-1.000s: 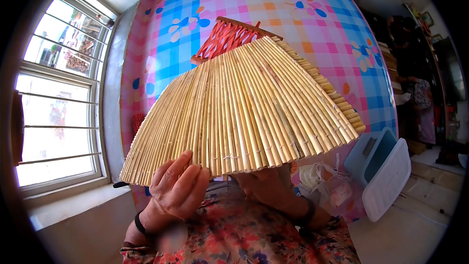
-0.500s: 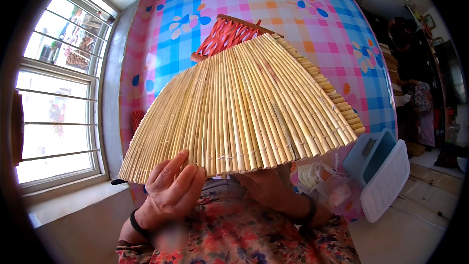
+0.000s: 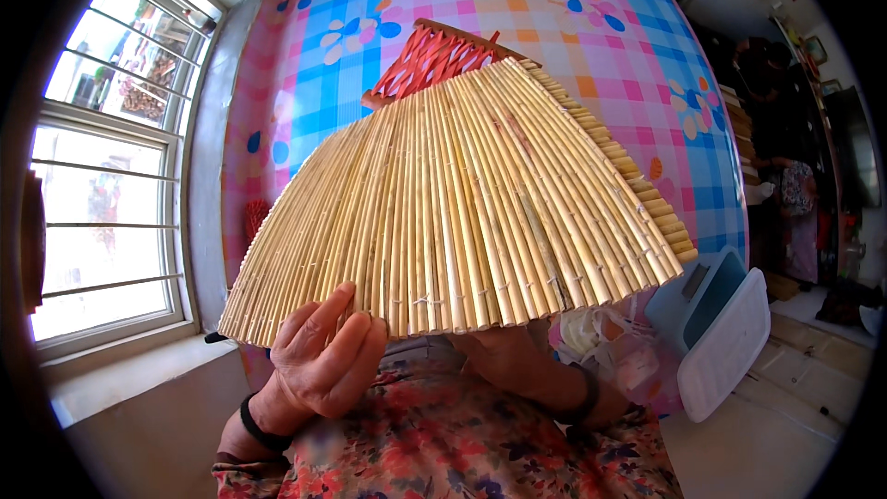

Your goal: The person sews a length of white thread through a bamboo mat by hand, using a needle to weave the thread around the bamboo slats.

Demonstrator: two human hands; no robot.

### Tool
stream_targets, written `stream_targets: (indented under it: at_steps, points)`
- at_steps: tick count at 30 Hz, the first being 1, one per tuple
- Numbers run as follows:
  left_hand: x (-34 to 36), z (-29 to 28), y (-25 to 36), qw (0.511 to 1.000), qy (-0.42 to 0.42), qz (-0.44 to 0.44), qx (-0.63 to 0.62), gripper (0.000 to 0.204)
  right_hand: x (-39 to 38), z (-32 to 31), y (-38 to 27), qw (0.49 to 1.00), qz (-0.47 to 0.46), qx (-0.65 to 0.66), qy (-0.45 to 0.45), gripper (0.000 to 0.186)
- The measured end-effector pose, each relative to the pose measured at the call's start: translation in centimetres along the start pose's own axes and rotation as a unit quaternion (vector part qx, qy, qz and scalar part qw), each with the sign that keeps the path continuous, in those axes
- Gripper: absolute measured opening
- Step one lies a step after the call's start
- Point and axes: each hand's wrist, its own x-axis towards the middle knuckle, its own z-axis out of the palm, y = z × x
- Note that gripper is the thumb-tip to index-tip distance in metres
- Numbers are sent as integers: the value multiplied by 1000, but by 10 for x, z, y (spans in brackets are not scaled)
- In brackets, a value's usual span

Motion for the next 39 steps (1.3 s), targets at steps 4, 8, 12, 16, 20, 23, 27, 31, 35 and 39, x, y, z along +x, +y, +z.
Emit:
stream_targets:
  at_steps: [4, 8, 12, 16, 20, 23, 27, 31, 35, 39]
  points:
    - [-1, 0, 2, 1000, -12, 0, 2, 15, -3, -4, 1, 997, 40, -16, -57, 21]
    - [-1, 0, 4, 1000, -12, -11, 0, 14, -2, -5, 3, 991, 69, -46, -102, 17]
    - [0, 0, 3, 1000, -12, -6, 2, 12, -2, -8, -2, 993, 27, -29, -109, 17]
    - [-2, 2, 4, 1000, -12, -2, 18, 11, -2, -10, -4, 983, 92, -40, -152, 29]
    - [-3, 6, 5, 1000, -1, 4, 27, 11, -1, -6, 5, 992, -39, -88, -87, 34]
    - [-2, 8, 6, 1000, 4, -3, 25, 10, -2, -4, 0, 997, -9, -42, -71, 30]
    - [5, 5, 7, 999, -19, -11, 36, 10, -2, 4, 4, 981, -135, -142, 14, 25]
    - [5, 6, 7, 999, -22, -3, 47, 11, 2, 1, 4, 961, -191, -201, 14, 27]
    - [4, 9, 10, 999, -21, 0, 45, 13, 3, -8, 5, 924, -271, -267, -24, 32]
    - [5, 7, 11, 999, -31, -9, 43, 14, 7, -6, 7, 965, -198, -170, -11, 36]
